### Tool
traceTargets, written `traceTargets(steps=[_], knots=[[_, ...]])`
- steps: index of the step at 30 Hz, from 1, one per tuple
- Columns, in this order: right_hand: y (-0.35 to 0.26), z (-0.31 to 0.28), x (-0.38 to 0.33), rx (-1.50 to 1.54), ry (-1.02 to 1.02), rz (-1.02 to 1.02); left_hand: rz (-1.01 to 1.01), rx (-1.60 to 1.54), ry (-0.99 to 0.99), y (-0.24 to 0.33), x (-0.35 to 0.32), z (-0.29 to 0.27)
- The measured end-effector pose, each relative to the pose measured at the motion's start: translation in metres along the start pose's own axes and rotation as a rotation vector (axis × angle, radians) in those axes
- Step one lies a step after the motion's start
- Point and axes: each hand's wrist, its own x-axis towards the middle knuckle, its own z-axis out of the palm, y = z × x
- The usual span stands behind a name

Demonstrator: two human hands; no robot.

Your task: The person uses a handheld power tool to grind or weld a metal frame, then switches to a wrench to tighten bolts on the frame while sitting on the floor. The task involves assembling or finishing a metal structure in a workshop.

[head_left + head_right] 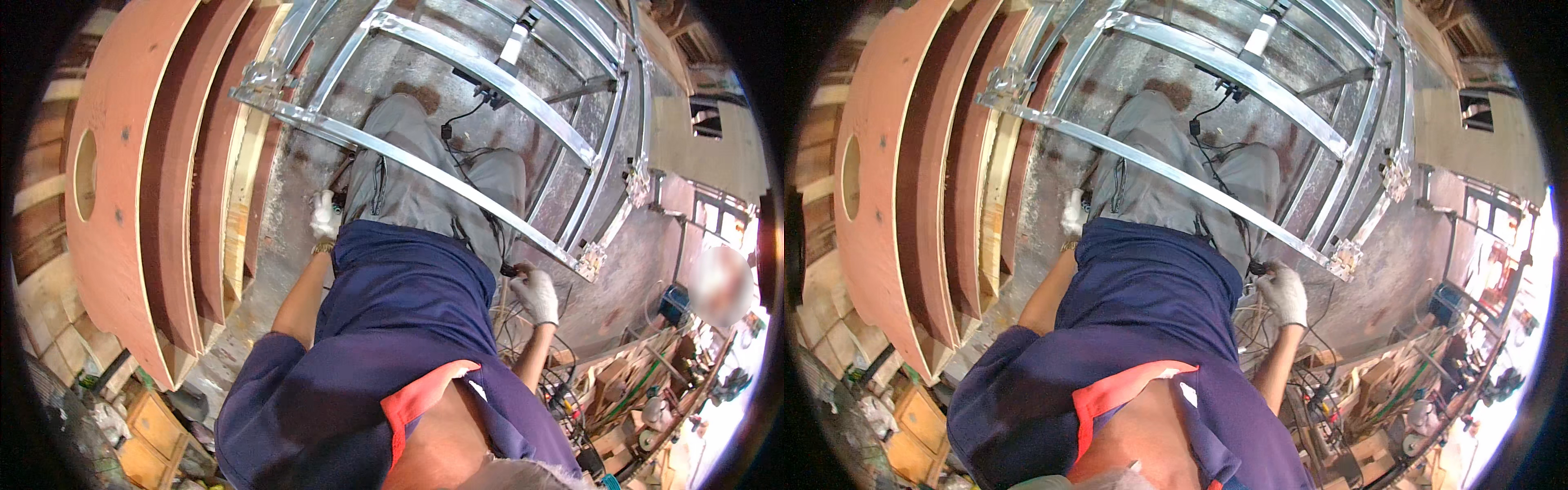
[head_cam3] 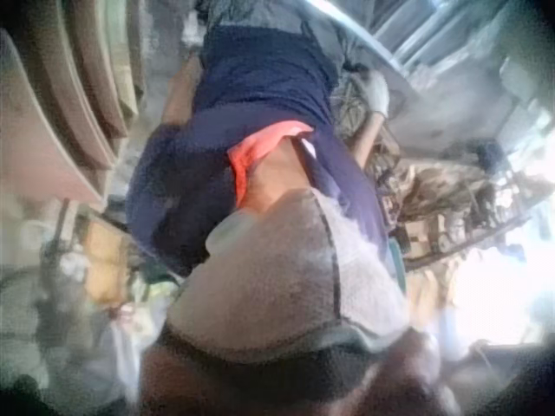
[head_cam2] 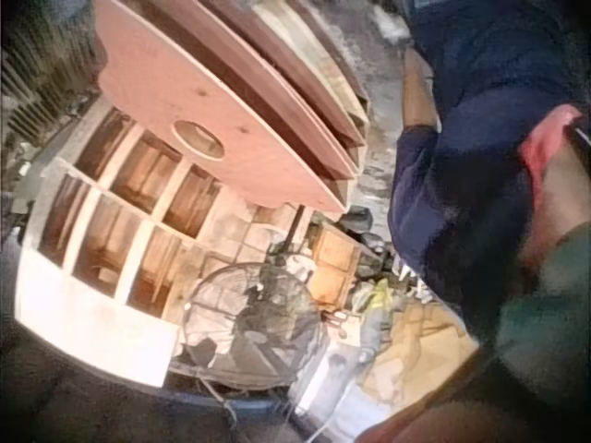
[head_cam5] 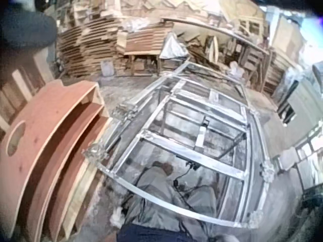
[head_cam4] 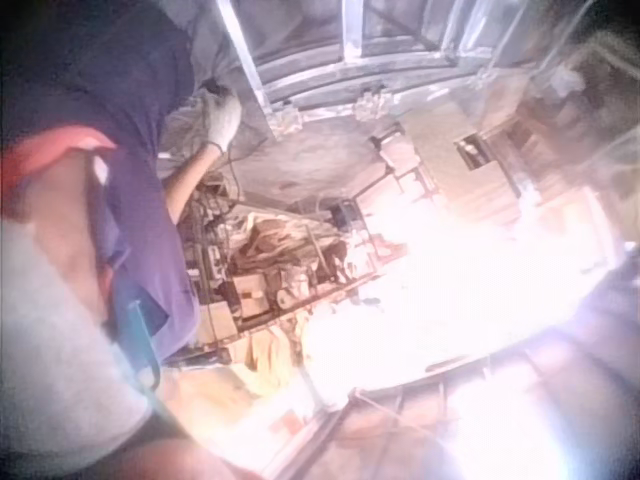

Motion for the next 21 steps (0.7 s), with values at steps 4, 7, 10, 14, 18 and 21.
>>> traceTargets(steps=[4,7,10,14,18,21], knots=[[-0.064,-0.039,-0.003,0.559,-0.175,-0.036,0.042,-0.083,0.185,0.034,0.031,-0.049],[-0.099,-0.025,0.015,0.559,-0.378,-0.201,0.195,-0.130,0.288,0.074,0.074,-0.070],[-0.126,0.005,0.044,0.322,-0.182,-0.328,0.292,-0.071,0.258,0.118,0.105,-0.080],[-0.151,0.034,0.090,0.224,-0.065,-0.187,0.399,-0.126,0.220,0.156,0.111,-0.089],[-0.170,0.049,0.116,0.325,0.069,-0.369,0.362,-0.061,0.152,0.167,0.065,-0.102],[-0.185,0.058,0.114,0.529,-0.223,-0.371,0.419,-0.259,0.147,0.169,0.024,-0.126]])
